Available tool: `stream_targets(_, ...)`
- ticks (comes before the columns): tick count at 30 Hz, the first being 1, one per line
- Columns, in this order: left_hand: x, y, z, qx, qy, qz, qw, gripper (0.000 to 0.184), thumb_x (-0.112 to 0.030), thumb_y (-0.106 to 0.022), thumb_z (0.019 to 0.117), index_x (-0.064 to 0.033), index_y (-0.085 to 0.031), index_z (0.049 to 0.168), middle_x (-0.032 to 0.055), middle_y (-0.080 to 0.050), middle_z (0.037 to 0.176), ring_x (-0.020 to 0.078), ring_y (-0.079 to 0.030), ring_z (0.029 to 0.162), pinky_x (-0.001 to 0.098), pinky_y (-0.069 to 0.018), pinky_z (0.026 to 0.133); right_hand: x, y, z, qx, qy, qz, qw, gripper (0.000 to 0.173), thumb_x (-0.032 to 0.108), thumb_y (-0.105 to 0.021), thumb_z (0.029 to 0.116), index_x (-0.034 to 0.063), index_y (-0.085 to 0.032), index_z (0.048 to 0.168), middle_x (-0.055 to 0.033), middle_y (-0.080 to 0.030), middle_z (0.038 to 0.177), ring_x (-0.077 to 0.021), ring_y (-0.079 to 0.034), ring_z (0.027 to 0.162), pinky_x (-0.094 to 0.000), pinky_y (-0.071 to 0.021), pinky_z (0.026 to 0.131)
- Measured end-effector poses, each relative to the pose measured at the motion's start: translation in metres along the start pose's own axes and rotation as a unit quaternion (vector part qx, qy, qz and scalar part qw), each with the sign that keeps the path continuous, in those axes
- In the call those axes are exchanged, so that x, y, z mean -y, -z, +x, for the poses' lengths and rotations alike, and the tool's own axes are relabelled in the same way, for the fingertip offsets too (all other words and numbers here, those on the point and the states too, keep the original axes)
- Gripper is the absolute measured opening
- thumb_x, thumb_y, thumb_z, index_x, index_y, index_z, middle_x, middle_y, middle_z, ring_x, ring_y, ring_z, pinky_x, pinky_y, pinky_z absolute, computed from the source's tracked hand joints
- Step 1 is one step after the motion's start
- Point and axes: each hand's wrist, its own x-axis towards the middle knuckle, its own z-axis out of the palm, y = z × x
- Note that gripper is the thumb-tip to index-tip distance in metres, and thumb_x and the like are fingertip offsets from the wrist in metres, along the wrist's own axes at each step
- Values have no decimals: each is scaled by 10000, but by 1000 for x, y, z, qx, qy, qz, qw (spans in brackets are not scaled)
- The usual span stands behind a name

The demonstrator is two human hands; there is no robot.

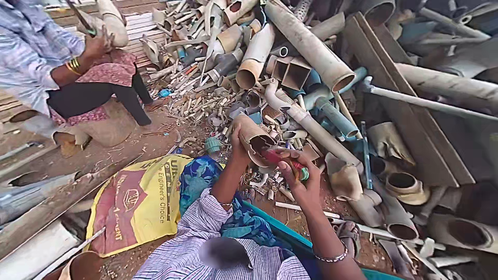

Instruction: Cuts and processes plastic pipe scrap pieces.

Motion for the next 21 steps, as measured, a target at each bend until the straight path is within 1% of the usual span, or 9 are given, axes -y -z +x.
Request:
stream_targets(1,0,-2,2,-17,-16,3,1000,376,-343,-250,1125,-138,-566,1121,8,-671,866,92,-680,801,289,-583,724,-1,2,0,7,6,-24,1000,272,217,-648,975,-39,-693,1054,-102,-727,1104,-70,-688,1020,-232,-567,894)
stream_targets(4,1,-7,5,-32,-45,30,998,338,-277,-249,1132,-97,-528,1193,21,-635,906,78,-655,818,258,-556,750,12,-2,1,87,-6,-140,986,244,34,-692,871,-32,-733,1102,-218,-706,1203,-326,-730,1016,-452,-598,817)
stream_targets(5,1,-6,7,-26,-48,34,998,348,-283,-244,1131,-102,-538,1168,11,-653,889,69,-667,807,253,-566,741,15,-5,1,107,-12,-147,983,262,1,-710,854,-30,-732,1113,-234,-692,1229,-363,-726,1017,-487,-597,805)
stream_targets(8,-1,-3,7,-28,-73,83,993,343,-252,-243,1130,-123,-560,1128,-38,-683,869,14,-685,799,218,-582,746,9,-4,3,121,-7,-88,989,221,41,-705,883,-23,-735,1092,-207,-705,1207,-317,-713,1073,-438,-592,859)
stream_targets(10,-3,-8,0,-47,-91,128,987,355,-239,-234,1145,-68,-539,1210,2,-639,943,30,-642,849,230,-547,797,-2,1,7,104,2,-35,994,217,50,-684,887,-29,-727,1085,-182,-718,1179,-267,-700,1114,-384,-578,920)
stream_targets(12,0,-8,1,-56,-86,130,986,359,-246,-226,1141,-63,-527,1214,23,-626,957,52,-634,862,241,-539,806,-6,-2,6,87,4,-62,994,214,43,-702,879,-26,-724,1080,-188,-713,1175,-274,-714,1063,-389,-595,864)
stream_targets(14,2,7,14,-43,-80,107,990,326,-241,-260,1126,-95,-546,1187,5,-670,946,52,-678,866,251,-574,798,-2,-11,2,111,-8,-89,990,232,-19,-714,852,-36,-723,1083,-234,-686,1220,-347,-719,1027,-463,-597,788)
stream_targets(18,3,32,28,8,-89,128,988,332,-261,-286,1126,-110,-573,1200,-16,-691,980,40,-682,912,258,-574,833,-7,-20,2,119,7,-56,991,204,-4,-712,859,-33,-727,1061,-222,-695,1203,-324,-715,1051,-436,-600,834)
stream_targets(21,3,15,15,-7,-72,127,989,323,-244,-275,1124,-102,-556,1197,-4,-679,959,49,-681,887,262,-575,813,-9,-27,1,115,-15,-106,988,265,-79,-708,817,-39,-713,1079,-264,-667,1233,-375,-724,972,-479,-598,750)
